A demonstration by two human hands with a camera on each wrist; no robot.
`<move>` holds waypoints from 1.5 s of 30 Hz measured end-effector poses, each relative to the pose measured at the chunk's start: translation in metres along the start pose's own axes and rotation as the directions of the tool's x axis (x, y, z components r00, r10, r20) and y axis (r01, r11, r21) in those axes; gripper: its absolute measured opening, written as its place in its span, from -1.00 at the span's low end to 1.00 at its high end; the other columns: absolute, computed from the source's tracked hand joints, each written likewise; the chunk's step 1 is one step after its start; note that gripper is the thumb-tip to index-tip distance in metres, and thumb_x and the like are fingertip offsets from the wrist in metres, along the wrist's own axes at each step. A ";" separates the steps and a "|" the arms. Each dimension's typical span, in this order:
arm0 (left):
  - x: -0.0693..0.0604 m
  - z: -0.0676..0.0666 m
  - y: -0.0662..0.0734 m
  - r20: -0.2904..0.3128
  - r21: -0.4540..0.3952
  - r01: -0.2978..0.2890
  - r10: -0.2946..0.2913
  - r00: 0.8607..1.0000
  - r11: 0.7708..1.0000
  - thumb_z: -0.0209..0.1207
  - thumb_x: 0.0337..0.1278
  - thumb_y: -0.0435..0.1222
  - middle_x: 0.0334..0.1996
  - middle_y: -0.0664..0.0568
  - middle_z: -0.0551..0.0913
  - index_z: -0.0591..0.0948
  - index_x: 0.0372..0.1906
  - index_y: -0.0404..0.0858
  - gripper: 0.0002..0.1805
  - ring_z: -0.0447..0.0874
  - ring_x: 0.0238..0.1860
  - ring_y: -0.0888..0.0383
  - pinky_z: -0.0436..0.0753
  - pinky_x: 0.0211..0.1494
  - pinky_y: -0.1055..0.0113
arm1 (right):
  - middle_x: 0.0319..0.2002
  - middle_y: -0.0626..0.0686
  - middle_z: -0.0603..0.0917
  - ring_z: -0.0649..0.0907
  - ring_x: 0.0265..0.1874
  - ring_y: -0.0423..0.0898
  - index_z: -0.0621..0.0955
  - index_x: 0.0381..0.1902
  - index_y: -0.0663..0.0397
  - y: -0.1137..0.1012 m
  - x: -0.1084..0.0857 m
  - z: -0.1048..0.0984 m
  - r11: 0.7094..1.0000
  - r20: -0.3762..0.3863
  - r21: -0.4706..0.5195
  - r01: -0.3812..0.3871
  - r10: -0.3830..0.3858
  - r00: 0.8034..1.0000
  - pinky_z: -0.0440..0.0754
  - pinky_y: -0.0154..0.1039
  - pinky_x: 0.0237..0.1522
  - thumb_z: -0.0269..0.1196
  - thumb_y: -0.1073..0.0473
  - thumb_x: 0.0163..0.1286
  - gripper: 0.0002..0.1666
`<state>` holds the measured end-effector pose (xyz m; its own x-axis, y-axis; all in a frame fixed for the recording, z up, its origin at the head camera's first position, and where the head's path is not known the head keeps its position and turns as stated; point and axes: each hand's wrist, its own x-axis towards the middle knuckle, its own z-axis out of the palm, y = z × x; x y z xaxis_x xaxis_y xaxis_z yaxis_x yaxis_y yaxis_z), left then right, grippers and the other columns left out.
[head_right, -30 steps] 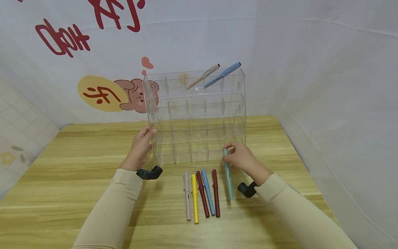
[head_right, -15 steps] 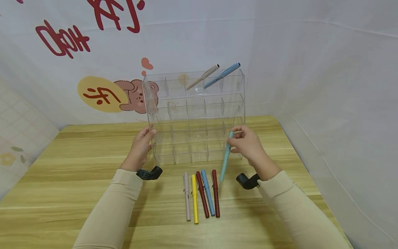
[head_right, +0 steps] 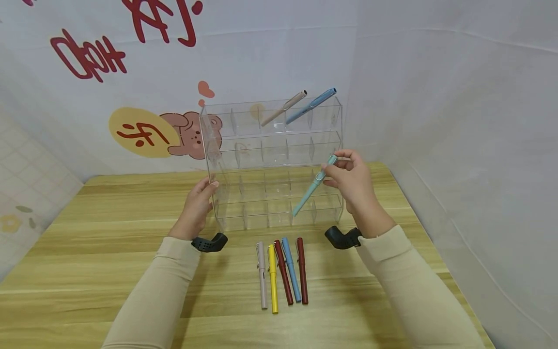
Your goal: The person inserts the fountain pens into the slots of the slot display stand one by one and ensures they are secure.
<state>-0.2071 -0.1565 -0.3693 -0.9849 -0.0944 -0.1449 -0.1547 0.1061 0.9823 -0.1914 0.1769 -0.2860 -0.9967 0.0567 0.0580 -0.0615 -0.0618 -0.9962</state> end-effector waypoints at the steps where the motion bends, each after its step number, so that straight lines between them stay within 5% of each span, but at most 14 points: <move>1: 0.000 0.000 0.000 0.000 -0.002 0.000 0.000 1.000 1.000 -0.07 0.46 -0.05 0.43 0.00 0.23 0.22 0.47 -0.03 -0.44 0.11 0.44 -0.01 0.17 0.42 -0.12 | -0.28 0.02 0.49 0.68 -0.44 -0.24 0.40 -0.09 0.02 -0.002 0.001 0.001 1.000 -0.017 0.018 0.010 -0.009 1.000 0.68 -0.36 -0.31 0.26 0.37 0.29 -0.67; 11: 0.000 0.001 0.000 0.011 -0.015 -0.003 0.003 1.000 1.000 -0.09 0.47 -0.07 0.44 -0.01 0.21 0.21 0.48 -0.03 -0.45 0.09 0.45 -0.02 0.13 0.42 -0.14 | -0.30 0.05 0.46 0.66 -0.44 -0.20 0.40 -0.01 0.09 -0.018 0.014 0.015 0.992 -0.156 0.106 0.073 -0.056 0.986 0.68 -0.35 -0.32 0.30 0.35 0.26 -0.60; 23: 0.001 0.001 -0.001 0.000 -0.006 0.005 -0.005 1.000 1.000 -0.08 0.46 -0.04 0.43 -0.01 0.23 0.22 0.47 -0.05 -0.43 0.12 0.43 -0.01 0.17 0.41 -0.12 | -0.22 0.08 0.45 0.68 -0.32 -0.14 0.39 -0.04 0.04 -0.024 0.036 0.032 0.952 -0.301 0.219 0.212 -0.141 0.943 0.68 -0.26 -0.17 0.30 0.36 0.26 -0.61; 45: 0.002 0.001 0.000 -0.007 -0.012 0.007 -0.007 1.000 1.000 -0.06 0.45 -0.03 0.42 -0.01 0.24 0.24 0.46 -0.04 -0.44 0.10 0.44 -0.03 0.16 0.42 -0.12 | -0.23 0.05 0.46 0.60 -0.31 -0.12 0.37 -0.09 0.07 -0.016 0.065 0.062 0.907 -0.437 0.291 0.304 -0.157 0.886 0.62 -0.09 -0.01 0.28 0.38 0.28 -0.64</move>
<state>-0.2088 -0.1555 -0.3701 -0.9833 -0.1024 -0.1505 -0.1602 0.0936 0.9826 -0.2586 0.1193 -0.2627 -0.8498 0.4959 0.1789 -0.3744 -0.3288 -0.8670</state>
